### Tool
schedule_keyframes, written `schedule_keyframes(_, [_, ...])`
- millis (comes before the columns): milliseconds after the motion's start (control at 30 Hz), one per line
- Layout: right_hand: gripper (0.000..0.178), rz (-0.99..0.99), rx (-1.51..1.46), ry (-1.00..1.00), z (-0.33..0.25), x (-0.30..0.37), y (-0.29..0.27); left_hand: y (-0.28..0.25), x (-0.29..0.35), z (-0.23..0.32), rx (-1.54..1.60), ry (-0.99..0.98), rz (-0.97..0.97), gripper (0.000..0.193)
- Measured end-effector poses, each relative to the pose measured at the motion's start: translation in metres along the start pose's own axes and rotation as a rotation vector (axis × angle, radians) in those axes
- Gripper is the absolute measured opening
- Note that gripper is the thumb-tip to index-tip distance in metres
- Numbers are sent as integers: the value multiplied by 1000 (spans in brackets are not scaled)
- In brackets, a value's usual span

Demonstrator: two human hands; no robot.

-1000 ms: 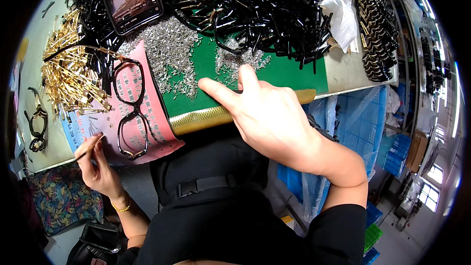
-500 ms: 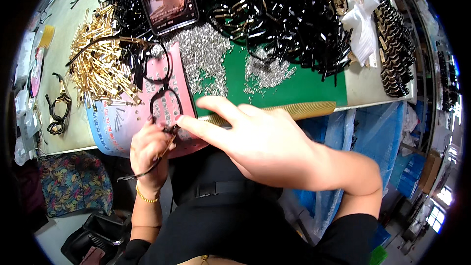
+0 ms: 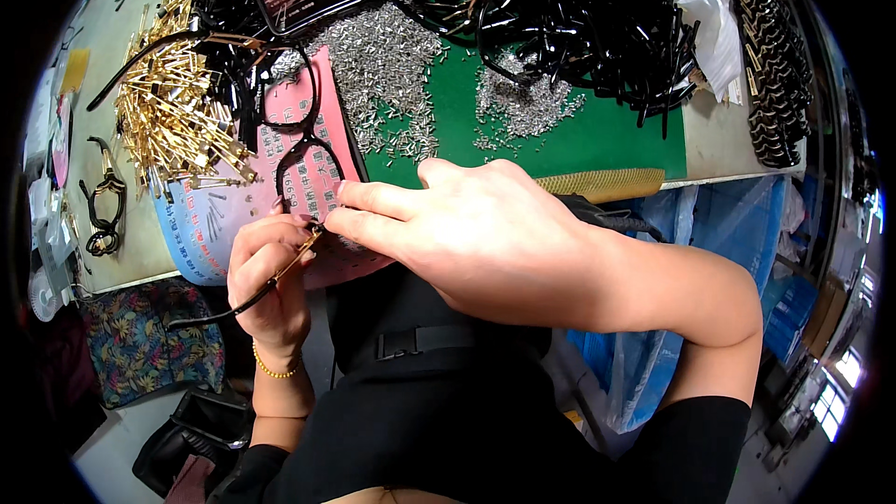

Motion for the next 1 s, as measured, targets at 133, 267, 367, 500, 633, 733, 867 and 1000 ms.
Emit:
schedule_keyframes(133, [55,8,-27,-8,1,-2,-2,-4,-12,9,-104,77,-51,26])
schedule_keyframes(267, [57,44,16,-13,3,-3,3,-2,-16,7,-167,71,-44,28])
schedule_keyframes(367, [57,33,17,-18,3,-4,3,-4,-11,4,-30,-38,-49,30])
schedule_keyframes(500, [56,9,-24,-37,5,-3,0,-5,-9,1,-26,-6,-61,28])
schedule_keyframes(633, [55,-13,-45,-56,5,-5,-3,-7,-9,1,7,-92,-57,24])
schedule_keyframes(733, [52,-10,-16,-56,3,-6,-3,-6,-9,5,-51,-39,-68,24])
schedule_keyframes(867, [41,92,139,-155,8,-11,-2,-7,-6,2,-11,-78,-32,28])
schedule_keyframes(1000, [32,246,350,-196,6,-13,11,-1,-3,3,-15,-64,7,32])
Point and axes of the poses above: each hand's wrist, its own x-axis away from the middle knuckle, its own y-axis out of the palm, z = x × y, the point moved 1 cm from there along -x, towards the middle knuckle, and after that the axes turned 7 degrees about x, right-handed, at the moved point
